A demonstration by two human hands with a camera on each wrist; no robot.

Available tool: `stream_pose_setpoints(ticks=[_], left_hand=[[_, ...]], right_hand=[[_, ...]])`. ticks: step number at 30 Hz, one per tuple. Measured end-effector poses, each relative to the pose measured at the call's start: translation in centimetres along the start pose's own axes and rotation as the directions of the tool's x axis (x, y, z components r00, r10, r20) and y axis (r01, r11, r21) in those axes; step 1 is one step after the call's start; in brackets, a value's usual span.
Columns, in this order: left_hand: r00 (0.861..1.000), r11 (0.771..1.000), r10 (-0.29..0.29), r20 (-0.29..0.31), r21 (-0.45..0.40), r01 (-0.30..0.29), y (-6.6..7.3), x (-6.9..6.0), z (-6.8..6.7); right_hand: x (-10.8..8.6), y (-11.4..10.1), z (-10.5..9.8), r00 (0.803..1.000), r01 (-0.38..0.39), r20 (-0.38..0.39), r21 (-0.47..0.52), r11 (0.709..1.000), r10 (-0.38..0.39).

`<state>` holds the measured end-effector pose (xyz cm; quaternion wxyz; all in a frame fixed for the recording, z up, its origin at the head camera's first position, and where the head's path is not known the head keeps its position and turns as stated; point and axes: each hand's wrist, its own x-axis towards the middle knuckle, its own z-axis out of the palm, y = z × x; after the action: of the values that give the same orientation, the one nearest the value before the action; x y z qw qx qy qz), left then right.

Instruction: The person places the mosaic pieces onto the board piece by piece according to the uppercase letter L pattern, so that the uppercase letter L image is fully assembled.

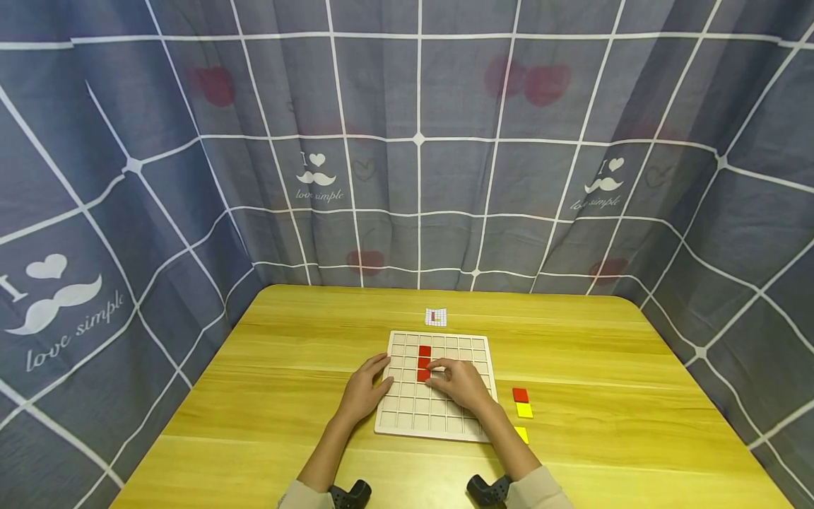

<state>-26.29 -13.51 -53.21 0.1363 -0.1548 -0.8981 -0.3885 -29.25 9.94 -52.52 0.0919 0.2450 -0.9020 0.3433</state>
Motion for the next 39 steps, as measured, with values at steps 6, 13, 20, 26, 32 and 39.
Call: stream_pose_setpoints(ticks=[6,13,20,26,32,39], left_hand=[[1.0,1.0,-0.001,-0.003,-0.007,0.001,0.1,-0.1,0.1],[1.0,1.0,-0.003,0.001,-0.006,0.003,0.1,0.0,0.1],[1.0,1.0,0.008,-0.004,0.0,-0.008,-0.1,0.1,0.1],[1.0,1.0,-0.001,0.001,-0.004,0.001,-0.2,0.1,0.1],[1.0,1.0,0.007,-0.002,-0.009,-0.007,-0.1,0.1,0.0],[1.0,1.0,0.006,-0.004,-0.001,-0.006,0.0,0.1,0.0]], right_hand=[[-0.7,0.1,-0.7,1.0,-0.002,-0.003,0.045,0.999,0.002],[-1.9,1.1,-3.7,0.997,-0.038,-0.061,0.117,0.992,0.046],[-3.3,4.1,-7.6,0.988,-0.116,-0.086,0.154,0.981,0.13],[-5.3,6.7,-10.4,0.974,-0.212,-0.044,0.189,0.959,0.224],[-7.2,9.1,-12.3,0.965,-0.258,-0.004,0.167,0.952,0.262],[-8.6,10.3,-12.9,0.955,-0.292,0.11,0.177,0.94,0.276]])
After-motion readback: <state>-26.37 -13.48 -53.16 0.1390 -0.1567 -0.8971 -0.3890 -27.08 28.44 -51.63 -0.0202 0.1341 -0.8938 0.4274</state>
